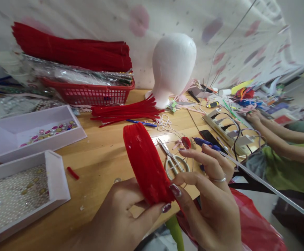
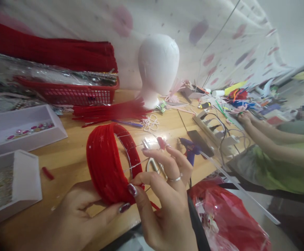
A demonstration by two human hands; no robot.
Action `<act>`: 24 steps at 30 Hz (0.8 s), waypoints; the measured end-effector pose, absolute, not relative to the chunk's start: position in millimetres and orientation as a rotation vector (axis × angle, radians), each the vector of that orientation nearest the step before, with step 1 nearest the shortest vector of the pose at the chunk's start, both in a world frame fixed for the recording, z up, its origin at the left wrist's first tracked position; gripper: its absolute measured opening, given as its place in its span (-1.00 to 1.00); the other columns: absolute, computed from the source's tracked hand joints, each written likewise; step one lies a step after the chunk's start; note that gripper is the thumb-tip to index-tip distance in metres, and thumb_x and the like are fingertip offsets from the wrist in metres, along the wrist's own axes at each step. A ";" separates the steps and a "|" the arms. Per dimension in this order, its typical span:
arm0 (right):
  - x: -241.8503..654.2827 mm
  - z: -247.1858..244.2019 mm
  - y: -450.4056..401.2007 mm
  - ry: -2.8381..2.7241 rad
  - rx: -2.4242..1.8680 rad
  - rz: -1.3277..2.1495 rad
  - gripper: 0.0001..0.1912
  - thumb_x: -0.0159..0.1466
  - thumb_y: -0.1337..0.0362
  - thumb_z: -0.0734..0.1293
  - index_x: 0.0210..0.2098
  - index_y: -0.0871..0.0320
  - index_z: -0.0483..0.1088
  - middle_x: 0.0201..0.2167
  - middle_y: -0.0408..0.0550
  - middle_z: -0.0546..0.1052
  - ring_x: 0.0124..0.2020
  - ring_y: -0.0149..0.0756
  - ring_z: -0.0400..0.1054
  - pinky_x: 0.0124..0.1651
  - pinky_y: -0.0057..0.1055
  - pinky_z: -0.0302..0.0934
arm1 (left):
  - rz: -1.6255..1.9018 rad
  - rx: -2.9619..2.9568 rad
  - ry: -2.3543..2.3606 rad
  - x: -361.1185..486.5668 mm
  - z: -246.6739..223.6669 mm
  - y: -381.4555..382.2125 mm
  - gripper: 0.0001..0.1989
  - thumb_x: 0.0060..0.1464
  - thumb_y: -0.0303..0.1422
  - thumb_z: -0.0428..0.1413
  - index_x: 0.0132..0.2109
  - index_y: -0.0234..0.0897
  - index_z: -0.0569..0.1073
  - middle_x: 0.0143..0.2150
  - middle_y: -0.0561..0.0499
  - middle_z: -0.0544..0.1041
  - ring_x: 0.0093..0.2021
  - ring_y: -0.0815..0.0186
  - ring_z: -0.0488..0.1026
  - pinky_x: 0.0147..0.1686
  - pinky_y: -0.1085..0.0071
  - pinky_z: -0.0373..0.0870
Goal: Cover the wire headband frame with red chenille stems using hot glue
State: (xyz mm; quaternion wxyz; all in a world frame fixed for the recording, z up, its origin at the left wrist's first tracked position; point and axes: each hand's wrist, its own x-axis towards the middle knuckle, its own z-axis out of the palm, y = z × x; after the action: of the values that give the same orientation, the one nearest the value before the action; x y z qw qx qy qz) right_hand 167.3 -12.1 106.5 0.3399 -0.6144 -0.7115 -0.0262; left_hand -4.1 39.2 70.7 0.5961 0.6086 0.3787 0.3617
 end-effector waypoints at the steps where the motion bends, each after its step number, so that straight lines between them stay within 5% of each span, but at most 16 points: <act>1: 167.2 106.2 -11.8 -1.855 -1.598 -0.066 -0.84 0.31 0.39 0.31 -0.24 -0.04 0.41 0.16 -0.09 0.41 0.35 0.06 0.05 0.36 0.14 -0.07 | 0.845 1.408 0.882 -3.9 70.1 39.1 -0.88 0.01 -0.32 0.35 -0.28 0.06 0.74 -0.30 0.06 0.74 -0.31 0.14 0.65 -0.17 0.32 0.54; 16: 171.5 108.9 -10.8 -1.883 -1.573 -0.003 -0.84 0.34 0.37 0.31 -0.22 -0.07 0.43 0.21 -0.16 0.37 0.38 0.02 0.00 0.38 0.08 -0.11 | 0.761 1.505 0.910 -8.1 63.9 40.3 -0.90 0.07 -0.20 0.33 -0.24 0.12 0.73 -0.28 0.09 0.74 -0.31 0.16 0.65 -0.16 0.32 0.53; 24: 169.0 106.4 -8.5 -1.903 -1.560 -0.004 -0.86 0.34 0.40 0.31 -0.24 -0.01 0.40 0.18 -0.09 0.40 0.34 0.02 0.05 0.34 0.10 -0.09 | 0.819 1.552 0.905 -7.0 65.9 39.9 -0.85 0.04 -0.32 0.33 -0.24 0.11 0.73 -0.34 0.16 0.73 -0.37 0.26 0.64 -0.13 0.40 0.57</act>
State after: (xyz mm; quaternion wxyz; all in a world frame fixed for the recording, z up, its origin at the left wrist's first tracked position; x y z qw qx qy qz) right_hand 169.0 -8.5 106.4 0.3341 -0.5976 -0.7289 -0.0017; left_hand -7.0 39.9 65.9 0.5508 0.6561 0.3826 0.3460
